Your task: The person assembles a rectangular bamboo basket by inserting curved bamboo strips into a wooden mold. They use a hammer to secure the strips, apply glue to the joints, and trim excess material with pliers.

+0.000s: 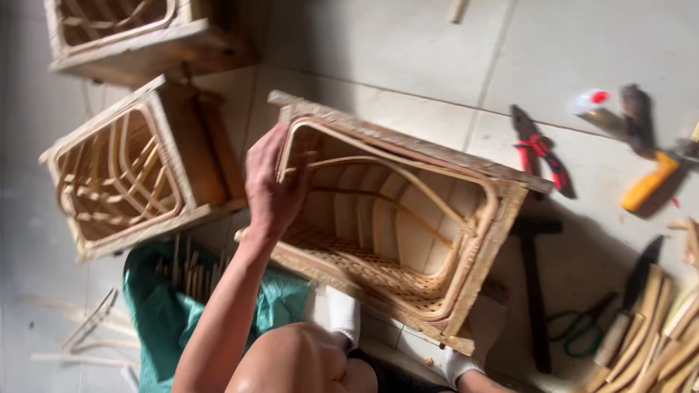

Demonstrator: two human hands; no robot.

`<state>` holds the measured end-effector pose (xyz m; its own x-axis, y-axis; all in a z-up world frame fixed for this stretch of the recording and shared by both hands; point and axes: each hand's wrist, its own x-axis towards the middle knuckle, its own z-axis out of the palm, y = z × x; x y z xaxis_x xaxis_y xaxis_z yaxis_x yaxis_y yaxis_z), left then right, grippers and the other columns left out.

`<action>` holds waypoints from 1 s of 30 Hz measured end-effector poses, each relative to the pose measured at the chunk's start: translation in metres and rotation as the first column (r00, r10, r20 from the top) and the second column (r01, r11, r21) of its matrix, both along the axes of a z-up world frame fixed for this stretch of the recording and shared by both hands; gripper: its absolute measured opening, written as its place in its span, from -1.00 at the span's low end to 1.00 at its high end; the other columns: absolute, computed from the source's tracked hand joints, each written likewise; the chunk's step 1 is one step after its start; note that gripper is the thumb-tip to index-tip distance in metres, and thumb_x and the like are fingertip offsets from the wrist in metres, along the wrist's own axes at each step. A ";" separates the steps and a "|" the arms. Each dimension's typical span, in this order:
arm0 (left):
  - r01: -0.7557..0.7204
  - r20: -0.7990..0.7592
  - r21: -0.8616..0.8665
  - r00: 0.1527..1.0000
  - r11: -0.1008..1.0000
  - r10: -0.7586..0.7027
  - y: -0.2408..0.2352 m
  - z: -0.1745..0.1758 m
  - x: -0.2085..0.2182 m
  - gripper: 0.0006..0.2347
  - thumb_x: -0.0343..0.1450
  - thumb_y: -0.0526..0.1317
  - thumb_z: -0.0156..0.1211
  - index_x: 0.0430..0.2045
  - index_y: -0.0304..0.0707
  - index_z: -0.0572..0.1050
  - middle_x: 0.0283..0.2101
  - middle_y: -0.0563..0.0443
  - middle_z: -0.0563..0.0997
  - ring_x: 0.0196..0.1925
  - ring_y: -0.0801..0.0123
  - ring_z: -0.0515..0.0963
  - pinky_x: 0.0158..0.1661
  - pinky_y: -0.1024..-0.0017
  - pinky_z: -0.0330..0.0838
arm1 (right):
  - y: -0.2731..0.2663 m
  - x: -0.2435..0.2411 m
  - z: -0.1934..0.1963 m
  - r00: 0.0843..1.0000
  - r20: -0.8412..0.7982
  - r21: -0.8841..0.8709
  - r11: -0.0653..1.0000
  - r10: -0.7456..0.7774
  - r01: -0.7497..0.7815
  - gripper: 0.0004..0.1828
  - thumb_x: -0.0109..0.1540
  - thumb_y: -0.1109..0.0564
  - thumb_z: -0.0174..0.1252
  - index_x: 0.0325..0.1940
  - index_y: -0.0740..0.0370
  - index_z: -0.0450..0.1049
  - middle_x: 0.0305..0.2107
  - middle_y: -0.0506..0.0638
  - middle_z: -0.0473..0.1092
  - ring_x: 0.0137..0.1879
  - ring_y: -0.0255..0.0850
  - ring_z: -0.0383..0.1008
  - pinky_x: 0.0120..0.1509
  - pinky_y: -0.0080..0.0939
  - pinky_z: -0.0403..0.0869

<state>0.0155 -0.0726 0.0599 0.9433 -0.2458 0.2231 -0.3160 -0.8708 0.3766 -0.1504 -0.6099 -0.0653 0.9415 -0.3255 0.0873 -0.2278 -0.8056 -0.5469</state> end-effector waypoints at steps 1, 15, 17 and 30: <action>-0.160 -0.016 -0.024 0.987 0.987 0.159 0.022 0.005 -0.010 -0.50 0.54 -0.05 0.33 0.34 -0.30 0.37 0.35 -0.23 0.47 0.43 0.00 0.43 0.42 0.17 0.36 | 0.022 -0.003 0.027 0.998 0.029 0.060 0.996 0.059 -0.061 -0.65 0.46 0.22 0.15 0.33 0.35 0.35 0.13 0.23 0.44 0.19 0.04 0.42 0.41 -0.08 0.43; -0.332 -0.152 -0.118 0.937 0.936 0.313 0.081 -0.061 -0.076 -0.58 0.46 -0.22 0.35 0.22 -0.30 0.46 -0.07 -0.24 0.67 -0.18 0.10 0.71 -0.12 0.28 0.60 | 0.261 0.171 0.190 0.523 0.410 0.225 0.473 0.747 -0.852 -0.61 0.55 0.30 0.06 0.48 0.29 0.25 -0.05 0.13 0.48 -0.12 -0.23 0.49 0.25 -0.33 0.59; -0.308 -0.107 -0.094 0.948 0.947 0.298 0.084 -0.059 -0.076 -0.59 0.47 -0.23 0.35 0.23 -0.30 0.46 -0.05 -0.24 0.67 -0.14 0.08 0.71 -0.09 0.28 0.60 | 0.304 0.199 0.162 0.542 0.399 0.399 0.393 0.739 -0.829 -0.58 0.50 0.29 0.13 0.45 0.35 0.33 -0.28 0.13 0.48 -0.22 -0.20 0.50 0.20 -0.25 0.62; -0.311 -0.168 -0.095 0.941 0.946 0.293 0.079 -0.056 -0.071 -0.57 0.49 -0.28 0.32 0.28 -0.32 0.41 -0.01 -0.27 0.66 -0.09 0.09 0.72 -0.08 0.30 0.61 | 0.364 0.214 0.100 0.537 0.214 0.562 0.347 0.816 -0.751 -0.62 0.42 0.08 0.17 0.33 0.16 0.47 -0.33 0.06 0.58 -0.28 -0.27 0.58 -0.14 -0.27 0.59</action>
